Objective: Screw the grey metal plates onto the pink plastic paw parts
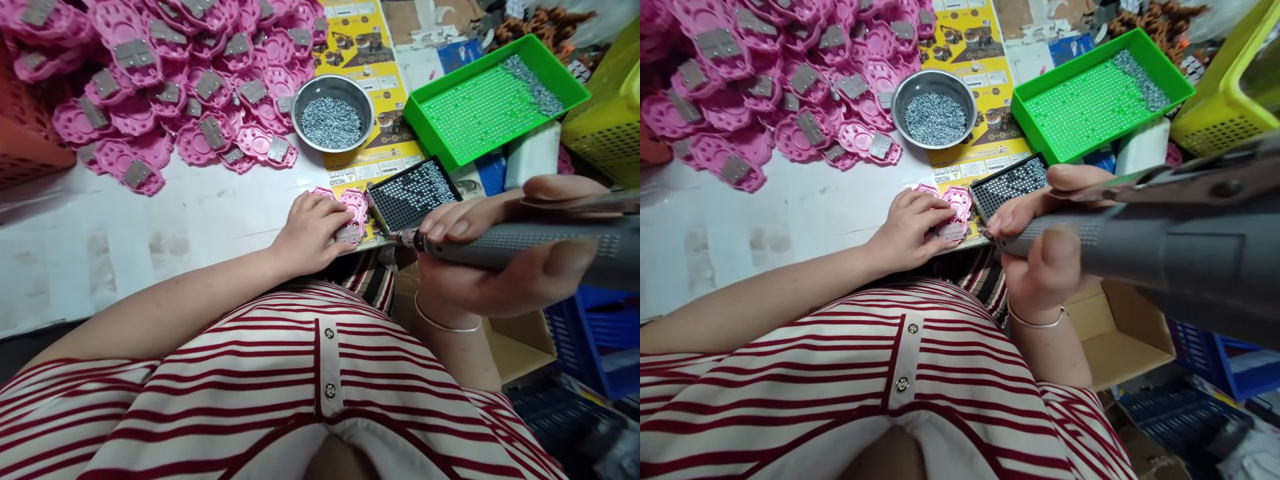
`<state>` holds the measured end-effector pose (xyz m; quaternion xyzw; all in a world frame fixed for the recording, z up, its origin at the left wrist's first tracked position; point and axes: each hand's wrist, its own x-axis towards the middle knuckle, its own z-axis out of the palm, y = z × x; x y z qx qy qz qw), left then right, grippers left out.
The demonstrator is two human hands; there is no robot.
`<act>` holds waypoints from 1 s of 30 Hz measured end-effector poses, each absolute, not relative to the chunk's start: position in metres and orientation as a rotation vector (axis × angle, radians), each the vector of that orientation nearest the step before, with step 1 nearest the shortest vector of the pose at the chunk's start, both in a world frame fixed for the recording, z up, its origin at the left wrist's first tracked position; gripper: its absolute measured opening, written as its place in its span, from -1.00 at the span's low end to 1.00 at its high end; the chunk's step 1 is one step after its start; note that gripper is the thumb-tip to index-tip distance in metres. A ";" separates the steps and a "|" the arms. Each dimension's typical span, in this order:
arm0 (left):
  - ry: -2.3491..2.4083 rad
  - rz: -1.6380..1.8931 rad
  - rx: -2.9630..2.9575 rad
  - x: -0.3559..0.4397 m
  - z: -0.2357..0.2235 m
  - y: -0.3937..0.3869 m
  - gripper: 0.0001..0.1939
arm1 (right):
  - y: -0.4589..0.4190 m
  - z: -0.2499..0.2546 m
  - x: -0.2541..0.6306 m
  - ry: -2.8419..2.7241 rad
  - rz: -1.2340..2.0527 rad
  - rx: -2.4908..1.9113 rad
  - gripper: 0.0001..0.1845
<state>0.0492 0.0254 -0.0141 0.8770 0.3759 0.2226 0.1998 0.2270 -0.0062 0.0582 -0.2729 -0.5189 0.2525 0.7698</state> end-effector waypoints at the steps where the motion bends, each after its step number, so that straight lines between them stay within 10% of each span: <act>1: 1.077 0.595 2.464 0.051 -0.011 0.024 -0.54 | -0.006 0.057 0.226 -1.135 0.549 -0.591 -0.79; 30: 1.047 0.319 2.935 0.059 0.011 0.025 -0.69 | 0.010 0.041 0.212 -1.127 0.485 -0.767 -0.73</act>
